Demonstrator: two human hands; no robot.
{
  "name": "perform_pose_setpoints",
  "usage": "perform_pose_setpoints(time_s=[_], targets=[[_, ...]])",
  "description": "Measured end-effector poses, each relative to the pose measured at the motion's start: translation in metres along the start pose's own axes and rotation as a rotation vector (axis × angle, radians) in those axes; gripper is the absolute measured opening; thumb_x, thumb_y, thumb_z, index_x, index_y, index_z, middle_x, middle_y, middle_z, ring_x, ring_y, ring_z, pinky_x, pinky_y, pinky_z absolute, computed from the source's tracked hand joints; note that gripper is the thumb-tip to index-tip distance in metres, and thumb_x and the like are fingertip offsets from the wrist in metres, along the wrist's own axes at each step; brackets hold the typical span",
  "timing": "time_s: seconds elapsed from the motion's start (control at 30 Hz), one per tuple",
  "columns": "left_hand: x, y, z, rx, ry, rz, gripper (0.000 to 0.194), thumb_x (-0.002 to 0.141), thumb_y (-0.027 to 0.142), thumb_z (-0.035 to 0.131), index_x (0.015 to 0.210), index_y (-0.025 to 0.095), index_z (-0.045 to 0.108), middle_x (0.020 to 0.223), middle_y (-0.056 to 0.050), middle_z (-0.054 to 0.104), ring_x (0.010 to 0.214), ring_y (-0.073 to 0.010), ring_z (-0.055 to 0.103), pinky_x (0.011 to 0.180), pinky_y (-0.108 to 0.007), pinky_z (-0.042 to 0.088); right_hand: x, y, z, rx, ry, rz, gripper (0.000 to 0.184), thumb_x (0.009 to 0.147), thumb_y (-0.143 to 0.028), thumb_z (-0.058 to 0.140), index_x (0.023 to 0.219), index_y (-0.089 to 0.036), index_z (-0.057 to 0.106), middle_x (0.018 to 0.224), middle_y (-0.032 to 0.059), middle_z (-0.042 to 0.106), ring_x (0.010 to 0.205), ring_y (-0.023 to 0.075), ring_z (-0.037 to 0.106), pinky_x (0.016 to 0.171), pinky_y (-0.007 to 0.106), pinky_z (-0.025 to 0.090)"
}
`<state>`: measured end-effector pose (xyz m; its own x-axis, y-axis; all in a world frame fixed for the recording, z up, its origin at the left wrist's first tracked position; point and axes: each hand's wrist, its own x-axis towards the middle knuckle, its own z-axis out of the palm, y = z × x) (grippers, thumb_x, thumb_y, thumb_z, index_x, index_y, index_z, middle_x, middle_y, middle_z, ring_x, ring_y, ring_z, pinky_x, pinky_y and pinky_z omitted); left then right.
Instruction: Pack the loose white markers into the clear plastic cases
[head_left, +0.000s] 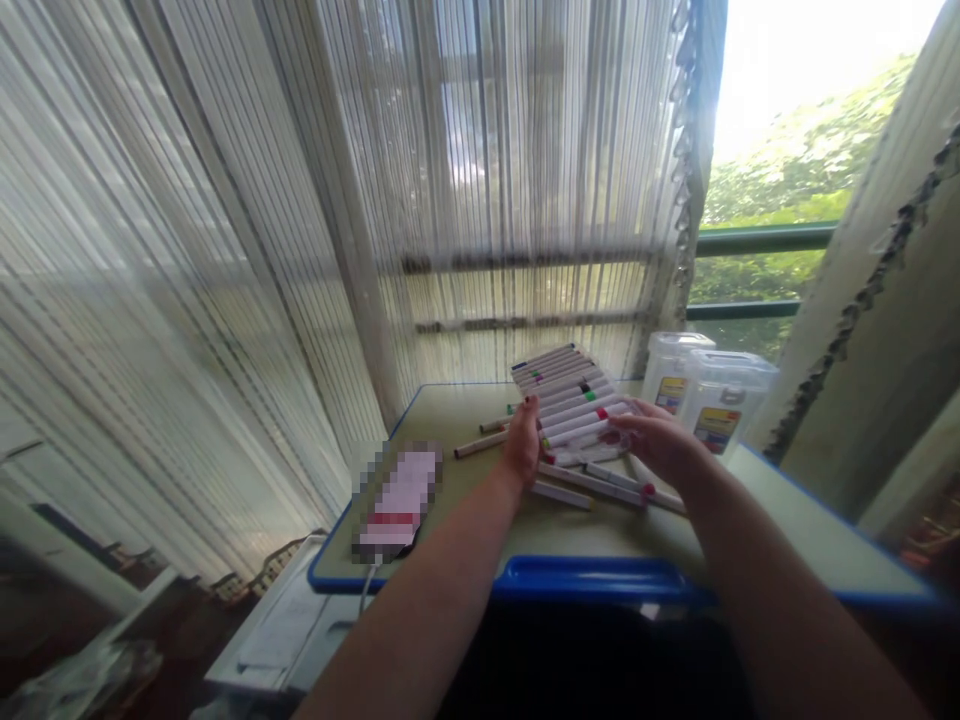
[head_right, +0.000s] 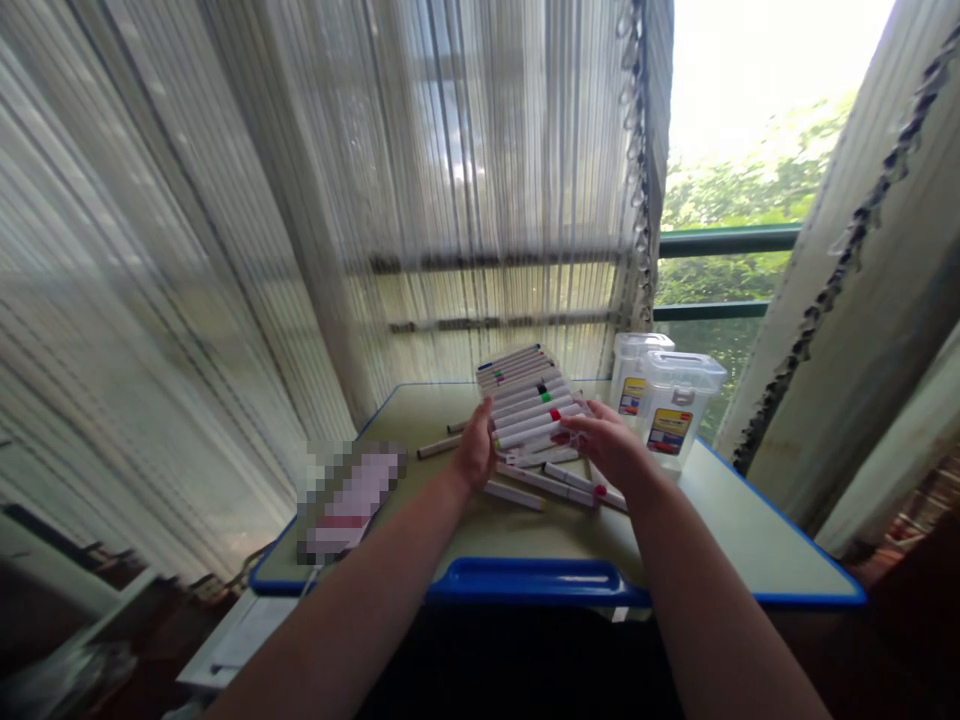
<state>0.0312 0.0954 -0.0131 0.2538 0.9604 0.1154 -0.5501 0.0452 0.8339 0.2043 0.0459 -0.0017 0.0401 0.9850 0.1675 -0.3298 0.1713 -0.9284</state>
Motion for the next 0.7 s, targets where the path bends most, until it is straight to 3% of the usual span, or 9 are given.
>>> perform_pose_setpoints(time_s=[0.13, 0.33, 0.57, 0.7], targets=[[-0.012, -0.001, 0.008, 0.184, -0.134, -0.014, 0.024, 0.076, 0.032, 0.062, 0.091, 0.016, 0.054, 0.072, -0.005, 0.069, 0.056, -0.0169, 0.066, 0.05, -0.025, 0.052, 0.001, -0.002, 0.0, 0.058, 0.085, -0.105, 0.024, 0.061, -0.016, 0.076, 0.083, -0.018, 0.067, 0.077, 0.001, 0.069, 0.064, 0.0114, 0.063, 0.059, 0.02, 0.053], [-0.017, -0.001, 0.015, 0.212, -0.122, -0.006, 0.022, 0.08, 0.039, 0.053, 0.082, 0.018, 0.047, 0.061, -0.003, 0.066, 0.046, -0.0153, 0.062, 0.043, -0.023, 0.046, -0.003, -0.01, 0.008, 0.089, 0.183, -0.126, 0.032, 0.057, -0.013, 0.074, 0.086, -0.022, 0.065, 0.078, -0.0011, 0.07, 0.068, 0.0122, 0.065, 0.062, 0.022, 0.055], [-0.018, 0.002, 0.013, 0.266, -0.084, 0.054, 0.023, 0.079, 0.04, 0.049, 0.078, 0.017, 0.051, 0.058, -0.002, 0.064, 0.043, -0.0132, 0.059, 0.041, -0.021, 0.042, -0.01, -0.014, 0.011, 0.013, 0.123, -0.043, 0.036, 0.057, -0.013, 0.072, 0.09, -0.023, 0.062, 0.082, 0.0, 0.07, 0.068, 0.0146, 0.066, 0.065, 0.026, 0.056], [-0.017, 0.002, 0.013, 0.286, -0.086, 0.071, 0.021, 0.079, 0.039, 0.049, 0.079, 0.018, 0.05, 0.059, -0.001, 0.065, 0.042, -0.0122, 0.058, 0.041, -0.021, 0.041, -0.007, -0.01, 0.008, -0.003, 0.058, -0.072, 0.04, 0.057, -0.012, 0.069, 0.094, -0.024, 0.059, 0.082, -0.0012, 0.069, 0.069, 0.0156, 0.066, 0.066, 0.029, 0.055]])
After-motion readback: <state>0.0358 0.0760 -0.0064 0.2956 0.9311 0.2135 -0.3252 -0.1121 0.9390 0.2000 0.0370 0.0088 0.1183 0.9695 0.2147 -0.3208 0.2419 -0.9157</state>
